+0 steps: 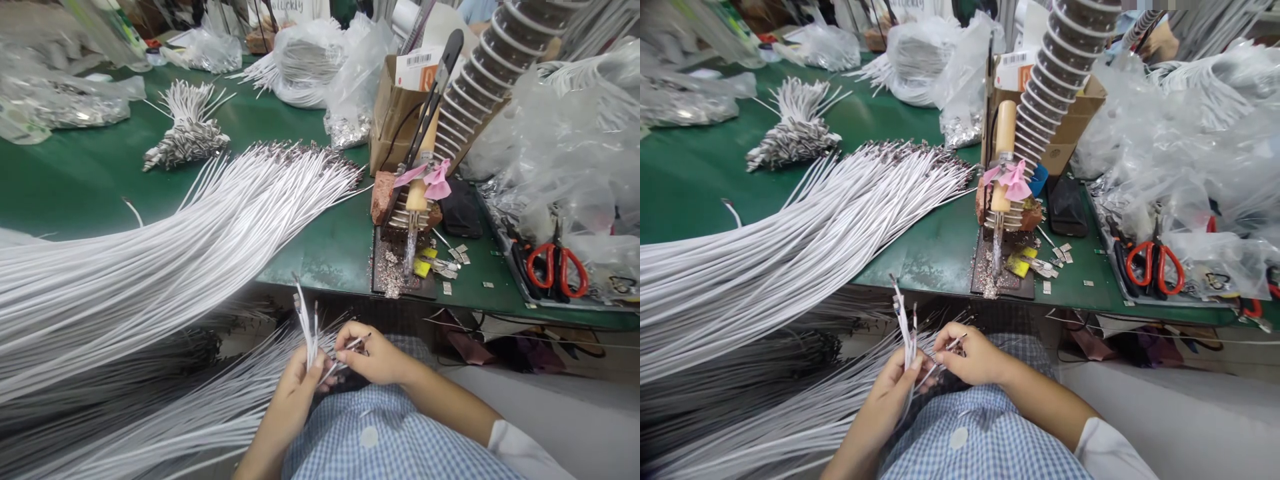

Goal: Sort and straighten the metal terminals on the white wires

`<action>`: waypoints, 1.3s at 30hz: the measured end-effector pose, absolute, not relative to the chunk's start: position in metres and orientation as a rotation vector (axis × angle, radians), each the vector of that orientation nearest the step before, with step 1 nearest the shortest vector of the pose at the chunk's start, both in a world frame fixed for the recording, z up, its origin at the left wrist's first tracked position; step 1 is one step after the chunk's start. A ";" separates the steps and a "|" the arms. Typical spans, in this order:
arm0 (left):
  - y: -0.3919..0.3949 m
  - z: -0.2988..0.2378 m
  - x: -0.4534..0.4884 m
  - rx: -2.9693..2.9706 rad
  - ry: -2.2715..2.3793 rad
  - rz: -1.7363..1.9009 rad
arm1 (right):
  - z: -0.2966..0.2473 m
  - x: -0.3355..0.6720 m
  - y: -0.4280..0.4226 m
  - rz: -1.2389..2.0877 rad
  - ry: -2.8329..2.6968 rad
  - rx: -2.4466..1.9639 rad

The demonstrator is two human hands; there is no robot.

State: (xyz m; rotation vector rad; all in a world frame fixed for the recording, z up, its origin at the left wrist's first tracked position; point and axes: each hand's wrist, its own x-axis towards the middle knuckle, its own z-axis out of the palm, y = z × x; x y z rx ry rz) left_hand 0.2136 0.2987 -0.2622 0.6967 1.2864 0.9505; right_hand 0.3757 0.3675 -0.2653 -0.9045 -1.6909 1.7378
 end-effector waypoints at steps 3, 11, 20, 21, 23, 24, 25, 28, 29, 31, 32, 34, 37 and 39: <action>0.299 -0.259 0.212 0.843 1.277 0.848 | -0.265 0.373 0.367 1.762 -1.641 -0.880; 0.297 -0.260 0.215 0.777 1.452 0.994 | -0.267 0.370 0.369 1.771 -1.635 -0.939; 0.296 -0.264 0.217 0.656 1.346 1.052 | -0.260 0.368 0.369 1.799 -1.543 -0.942; 0.295 -0.265 0.218 0.659 1.329 1.047 | -0.260 0.367 0.371 1.774 -1.545 -0.942; 0.292 -0.269 0.220 0.681 1.309 1.040 | -0.261 0.365 0.374 1.713 -1.538 -0.938; 0.291 -0.270 0.221 0.694 1.306 1.035 | -0.262 0.364 0.374 1.687 -1.525 -0.935; 0.290 -0.272 0.222 0.702 1.308 1.033 | -0.262 0.364 0.375 1.671 -1.505 -0.934; 0.287 -0.275 0.226 0.689 1.331 1.037 | -0.263 0.362 0.374 1.697 -1.429 -0.938; 0.287 -0.275 0.227 0.690 1.340 1.040 | -0.263 0.361 0.374 1.731 -1.409 -0.938; 0.287 -0.274 0.228 0.716 1.347 1.039 | -0.262 0.361 0.373 1.789 -1.390 -0.943; 0.287 -0.274 0.228 0.732 1.341 1.033 | -0.262 0.361 0.372 1.803 -1.386 -0.944; 0.288 -0.271 0.229 0.740 1.322 1.025 | -0.261 0.362 0.372 1.801 -1.398 -0.942; 0.289 -0.269 0.230 0.714 1.307 1.031 | -0.262 0.363 0.371 1.782 -1.434 -0.943; 0.289 -0.269 0.230 0.696 1.300 1.037 | -0.262 0.364 0.370 1.784 -1.468 -0.959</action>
